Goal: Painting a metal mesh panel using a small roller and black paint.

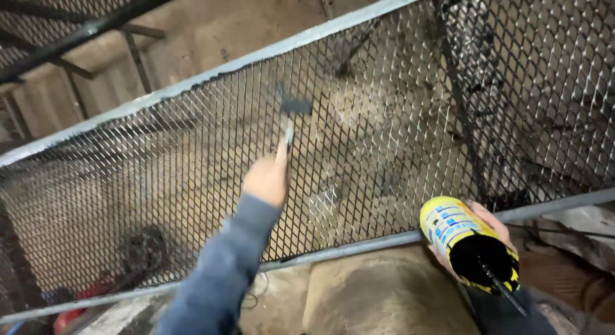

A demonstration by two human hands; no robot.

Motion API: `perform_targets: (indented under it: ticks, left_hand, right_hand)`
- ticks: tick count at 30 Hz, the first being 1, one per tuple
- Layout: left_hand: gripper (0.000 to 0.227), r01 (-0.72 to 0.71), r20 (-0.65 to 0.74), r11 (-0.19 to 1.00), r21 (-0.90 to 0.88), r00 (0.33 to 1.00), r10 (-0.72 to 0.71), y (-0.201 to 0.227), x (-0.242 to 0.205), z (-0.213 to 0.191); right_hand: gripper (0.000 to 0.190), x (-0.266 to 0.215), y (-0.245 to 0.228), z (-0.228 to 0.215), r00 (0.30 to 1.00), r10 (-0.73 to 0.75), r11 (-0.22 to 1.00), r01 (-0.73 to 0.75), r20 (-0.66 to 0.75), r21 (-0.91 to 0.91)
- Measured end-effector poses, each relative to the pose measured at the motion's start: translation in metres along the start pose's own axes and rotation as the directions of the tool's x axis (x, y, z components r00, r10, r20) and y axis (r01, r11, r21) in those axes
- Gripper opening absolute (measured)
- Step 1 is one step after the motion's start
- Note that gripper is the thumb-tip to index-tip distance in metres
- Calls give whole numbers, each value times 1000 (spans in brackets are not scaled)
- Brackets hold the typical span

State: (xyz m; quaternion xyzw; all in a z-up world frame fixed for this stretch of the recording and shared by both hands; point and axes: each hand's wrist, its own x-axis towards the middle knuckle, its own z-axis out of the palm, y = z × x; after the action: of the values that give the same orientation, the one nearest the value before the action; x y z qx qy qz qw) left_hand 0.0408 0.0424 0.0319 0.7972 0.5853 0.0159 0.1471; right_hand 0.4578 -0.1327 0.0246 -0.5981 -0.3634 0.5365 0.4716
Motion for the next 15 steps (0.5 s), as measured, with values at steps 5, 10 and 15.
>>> perform_targets:
  ticks: [5,10,15]
  left_hand:
    - [69,54,18,998,-44,998,-54,11,-44,15]
    - [52,83,-186,994,-65,978,-94,29,50,31]
    - [59,344,2,934,-91,938,-346,107,-17,29]
  right_hand:
    - [108,10,-6,-5,966,-254,896,220,-39,-385]
    - [109,22,-15,-13,957,-287,909,282,32,-307]
    - [105,44,-25,-23,928,-366,852,366,75,-373]
